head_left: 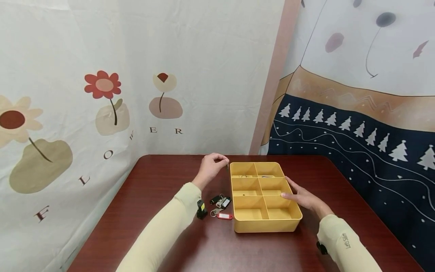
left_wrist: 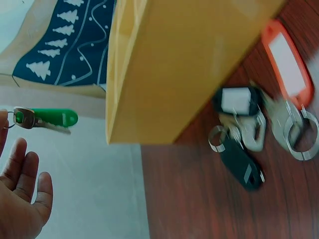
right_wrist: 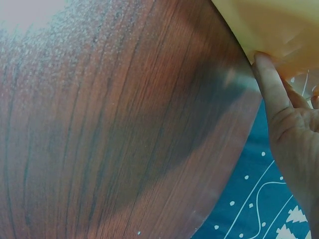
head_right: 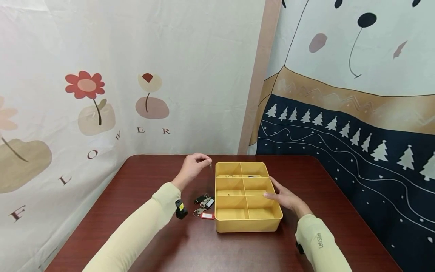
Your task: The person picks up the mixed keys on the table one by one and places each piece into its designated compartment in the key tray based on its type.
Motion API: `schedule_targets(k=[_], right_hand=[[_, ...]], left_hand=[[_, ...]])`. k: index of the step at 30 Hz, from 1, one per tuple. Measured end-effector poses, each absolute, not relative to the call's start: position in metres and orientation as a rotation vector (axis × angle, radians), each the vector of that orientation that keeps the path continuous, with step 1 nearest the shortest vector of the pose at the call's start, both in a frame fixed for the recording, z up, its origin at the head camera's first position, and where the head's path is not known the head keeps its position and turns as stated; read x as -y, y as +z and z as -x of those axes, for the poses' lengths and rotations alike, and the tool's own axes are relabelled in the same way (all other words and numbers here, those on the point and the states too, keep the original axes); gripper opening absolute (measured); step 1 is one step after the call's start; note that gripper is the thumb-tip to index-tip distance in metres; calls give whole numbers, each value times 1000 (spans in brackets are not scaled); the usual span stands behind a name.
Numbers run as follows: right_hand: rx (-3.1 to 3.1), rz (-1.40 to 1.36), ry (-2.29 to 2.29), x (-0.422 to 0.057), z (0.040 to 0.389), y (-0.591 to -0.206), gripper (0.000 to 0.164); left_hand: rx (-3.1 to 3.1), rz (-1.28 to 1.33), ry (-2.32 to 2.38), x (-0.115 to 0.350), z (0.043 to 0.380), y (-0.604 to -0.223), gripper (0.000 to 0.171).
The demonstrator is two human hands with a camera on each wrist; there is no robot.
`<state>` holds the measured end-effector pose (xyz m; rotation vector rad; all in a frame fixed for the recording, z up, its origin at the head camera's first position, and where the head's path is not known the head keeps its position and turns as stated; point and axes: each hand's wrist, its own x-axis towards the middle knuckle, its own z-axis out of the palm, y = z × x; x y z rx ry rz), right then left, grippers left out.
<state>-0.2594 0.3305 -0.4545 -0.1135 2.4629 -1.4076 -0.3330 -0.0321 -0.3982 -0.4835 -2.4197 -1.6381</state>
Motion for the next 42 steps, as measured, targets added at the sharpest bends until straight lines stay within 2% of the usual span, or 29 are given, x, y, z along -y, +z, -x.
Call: schedule_targets(k=[18,42], right_hand=[[-2445,69,-1422,-324,258,-452,94],[-2469,25,-1370,-327,257,-451,94]], left_hand=[[2436,583,-1723,-33,314,-387,12],[2549,642,-1654,-102,312,-392,8]])
